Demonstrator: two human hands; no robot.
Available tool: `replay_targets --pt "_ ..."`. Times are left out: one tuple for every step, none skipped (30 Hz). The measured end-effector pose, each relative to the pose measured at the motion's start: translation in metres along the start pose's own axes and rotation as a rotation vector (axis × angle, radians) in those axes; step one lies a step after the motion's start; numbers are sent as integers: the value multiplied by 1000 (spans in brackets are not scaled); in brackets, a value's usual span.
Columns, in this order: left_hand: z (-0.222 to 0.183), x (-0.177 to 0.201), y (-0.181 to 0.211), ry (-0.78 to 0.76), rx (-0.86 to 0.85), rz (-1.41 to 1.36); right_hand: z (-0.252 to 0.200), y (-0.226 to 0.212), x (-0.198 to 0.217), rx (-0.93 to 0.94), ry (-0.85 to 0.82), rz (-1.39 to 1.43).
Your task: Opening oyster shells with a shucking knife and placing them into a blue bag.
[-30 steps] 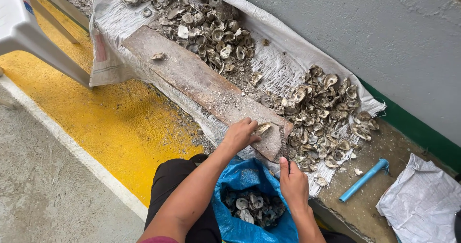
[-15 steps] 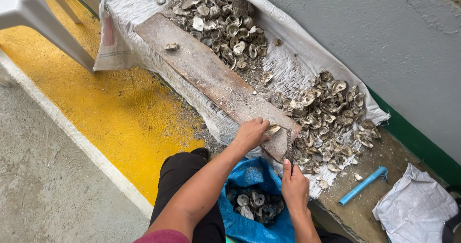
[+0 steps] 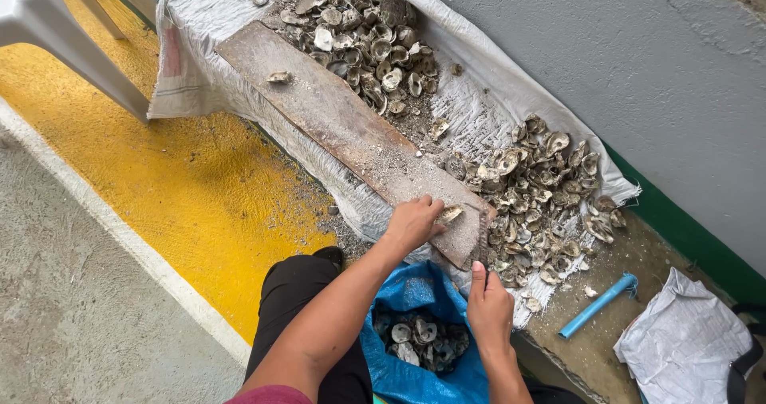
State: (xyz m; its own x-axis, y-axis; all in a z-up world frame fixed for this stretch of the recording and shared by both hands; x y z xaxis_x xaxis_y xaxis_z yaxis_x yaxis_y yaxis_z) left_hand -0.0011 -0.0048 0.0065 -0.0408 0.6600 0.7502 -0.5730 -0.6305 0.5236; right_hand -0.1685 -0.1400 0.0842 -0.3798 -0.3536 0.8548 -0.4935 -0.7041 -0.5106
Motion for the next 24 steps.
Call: replay_targets --pt "0 0 -1 -2 1 1 -2 -4 7 -1 -2 0" --pt "1 0 -1 -9 8 -5 -3 -9 14 32 65 89" --pt "0 0 -1 -16 16 -12 -5 -13 22 65 132 175" --pt "0 1 -2 -18 19 -13 -6 -15 25 64 128 174" --pt "-1 1 -1 -40 23 -16 -8 -16 30 109 201 258" --pt "-1 1 0 -62 28 -19 -10 -18 34 153 274 342" --pt "1 0 0 -59 28 -18 -9 -16 31 156 275 343" --pt "2 0 0 -43 25 -13 -8 -14 27 147 276 330" --pt "3 0 0 -27 22 -8 -8 -12 24 137 278 316" --pt "4 1 -2 -24 23 -7 -3 2 5 139 277 317" --pt "3 0 -1 -21 24 -17 1 17 -14 122 198 183" --pt "1 0 -1 -18 26 -27 4 34 -32 103 119 48" --pt "-2 -2 0 -25 22 -35 -1 37 -30 95 121 42" --pt "-5 -4 0 -4 10 -48 -5 41 -28 85 68 -36" --pt "2 -4 -6 39 11 -44 5 39 -31 103 10 -103" --pt "7 -2 -8 55 19 -34 16 22 -22 122 7 -98" --pt "-1 -1 -4 26 8 -69 10 9 -10 73 -21 -83" --pt "-8 -1 -1 -2 -3 -103 4 -3 2 24 -49 -68" --pt "-3 -3 -1 1 -7 -102 7 -2 3 25 -45 -66" --pt "1 -4 -1 36 -3 -94 10 0 3 1 -61 -76" --pt "3 -2 -3 72 7 -87 10 -1 3 -20 -82 -88" --pt "5 0 -5 77 9 -86 12 1 -3 -15 -81 -89" --pt "-1 -1 -1 56 12 -90 8 10 -6 -15 -74 -85" --pt "-6 -3 2 34 14 -94 4 19 -9 -14 -67 -82"
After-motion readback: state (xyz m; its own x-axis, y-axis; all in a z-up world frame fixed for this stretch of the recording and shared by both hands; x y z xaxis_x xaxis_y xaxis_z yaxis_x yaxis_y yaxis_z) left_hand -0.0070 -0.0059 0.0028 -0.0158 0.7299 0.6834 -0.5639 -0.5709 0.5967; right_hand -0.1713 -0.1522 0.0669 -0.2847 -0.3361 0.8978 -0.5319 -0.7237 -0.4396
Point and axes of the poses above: each hand's wrist, its own z-axis towards the middle knuckle, its own x-axis out of the back of the hand, y = z × x, the point moved 1 cm from there along z, towards the middle knuckle, and after that the axes turned 10 degrees about y, right-handed, at the moved point
